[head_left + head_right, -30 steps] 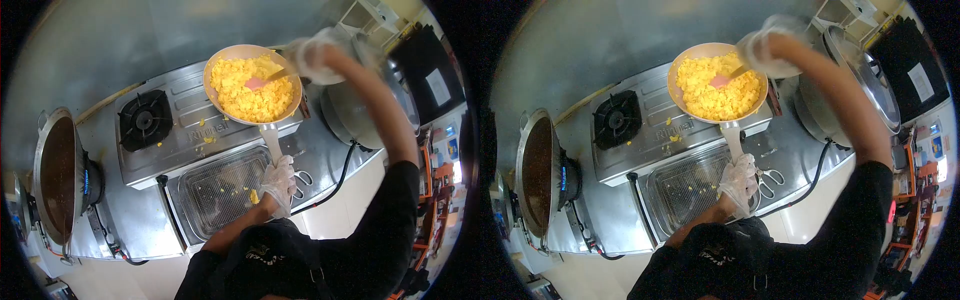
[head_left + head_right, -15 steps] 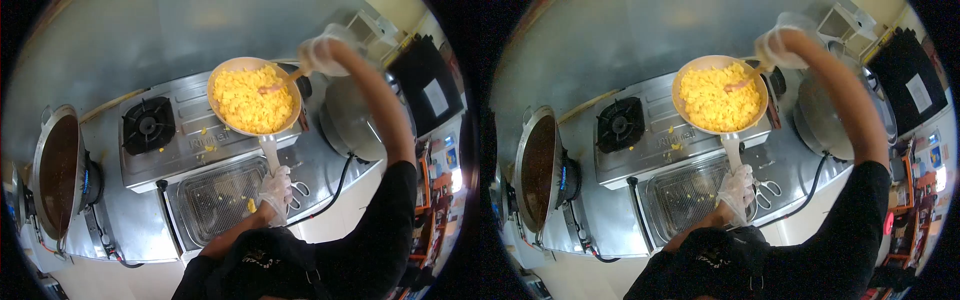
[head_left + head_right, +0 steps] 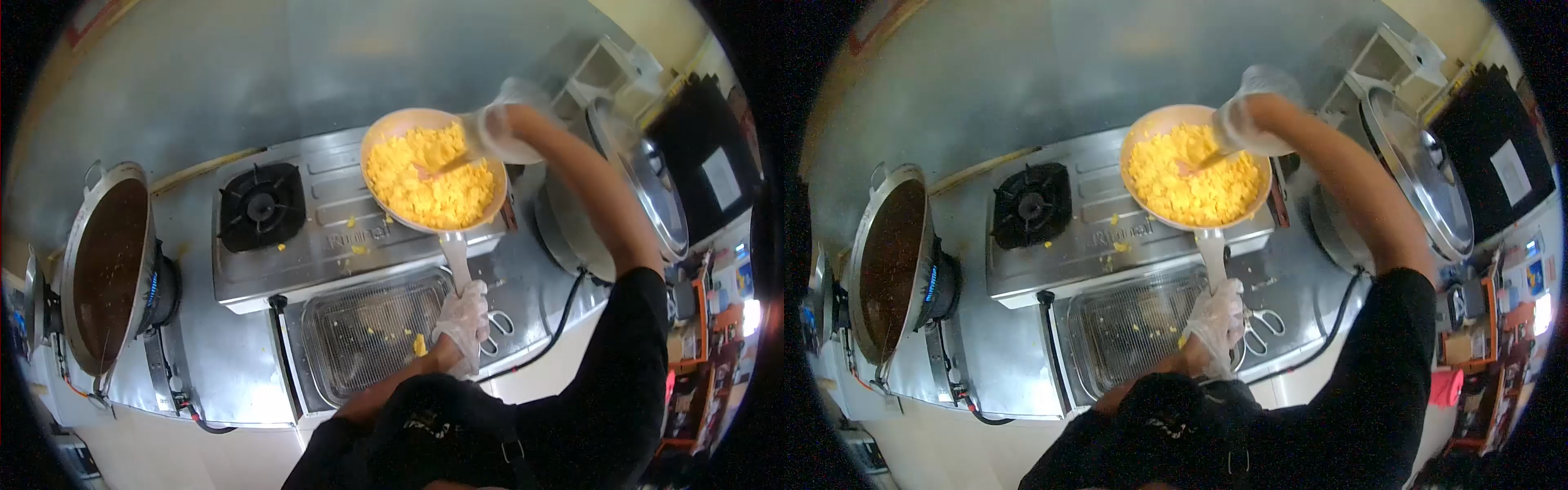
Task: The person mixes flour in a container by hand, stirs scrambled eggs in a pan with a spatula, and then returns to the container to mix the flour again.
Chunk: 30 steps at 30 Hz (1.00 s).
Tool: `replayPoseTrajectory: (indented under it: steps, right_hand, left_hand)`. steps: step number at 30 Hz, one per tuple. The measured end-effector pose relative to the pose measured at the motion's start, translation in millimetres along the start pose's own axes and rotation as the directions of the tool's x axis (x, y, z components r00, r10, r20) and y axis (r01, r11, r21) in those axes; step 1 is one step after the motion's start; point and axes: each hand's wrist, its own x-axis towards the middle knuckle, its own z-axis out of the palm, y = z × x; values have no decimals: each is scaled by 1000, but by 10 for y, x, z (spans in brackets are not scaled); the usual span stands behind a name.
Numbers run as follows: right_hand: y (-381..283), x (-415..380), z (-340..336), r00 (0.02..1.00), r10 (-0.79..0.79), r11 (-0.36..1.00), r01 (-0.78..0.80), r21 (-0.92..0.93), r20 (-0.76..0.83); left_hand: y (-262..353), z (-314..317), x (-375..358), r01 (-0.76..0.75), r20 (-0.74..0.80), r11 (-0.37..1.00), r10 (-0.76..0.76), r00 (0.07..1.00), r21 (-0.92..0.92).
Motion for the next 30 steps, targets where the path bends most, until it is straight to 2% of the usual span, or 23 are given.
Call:
replayPoseTrajectory:
  steps: [2,5,6,7,8,9,11,12,15,16,17,19,21,22,23,25,27,30]
  right_hand:
    - [-108,-177,-63,983,146,980,-128,149,-114]
    - [-56,-577,-741,996,-49,998,52,44,-73]
    - [-390,-657,-1068,989,128,990,-132,51,69]
    - [-592,-680,-1197,930,298,949,-313,37,216]
    - [-475,-589,-880,966,257,935,-246,253,-11]
    - [-356,-497,-563,950,202,905,-90,415,-236]
    - [-458,-466,-768,969,220,965,-200,171,-111]
    - [-462,-503,-908,977,211,977,-211,28,-28]
    - [-575,-527,-1301,889,441,896,-428,-120,121]
    - [-325,-462,-1193,993,96,984,-85,-156,66]
    - [-218,-226,-1045,983,180,983,-181,-9,-33]
    - [-88,366,-537,906,383,897,-319,305,-179]
    - [-142,407,-490,941,301,937,-263,228,-152]
    - [-195,238,-753,993,116,993,-117,-28,-32]
    - [-303,49,-1001,989,-49,963,84,-255,141]
    - [-451,-151,-1133,971,-117,915,187,-358,209]
    - [-516,-391,-991,998,48,987,-52,-151,-26]
    - [-422,-707,-903,886,355,931,-305,201,-300]
  left_hand:
    - [25,77,-67,-5,36,999,7,999,-50]
    - [82,176,-136,-7,-106,986,25,994,169]
    - [94,132,-113,-19,-42,991,24,999,133]
    - [85,61,-77,-21,21,995,19,1000,98]
    - [56,33,-74,-16,88,998,10,996,60]
    - [14,36,-86,-15,26,996,13,1000,85]
    - [46,132,-109,-35,-84,990,47,995,138]
    - [70,166,-131,-45,-73,990,55,996,134]
    - [85,163,-190,-47,-54,993,54,997,111]
    - [89,149,-184,-40,-43,994,44,998,101]
    - [73,146,-180,-27,-31,996,30,999,88]
    - [61,186,-160,-7,-103,999,11,995,38]
    - [65,144,-189,0,-131,998,9,991,70]
    - [95,147,-170,-14,-105,994,25,994,111]
    - [90,143,-175,-22,-86,990,35,996,141]
    - [129,148,-167,-38,-81,989,50,996,144]
    - [84,127,-192,-18,-81,987,31,996,158]
    - [89,96,-157,-28,-53,989,36,998,146]
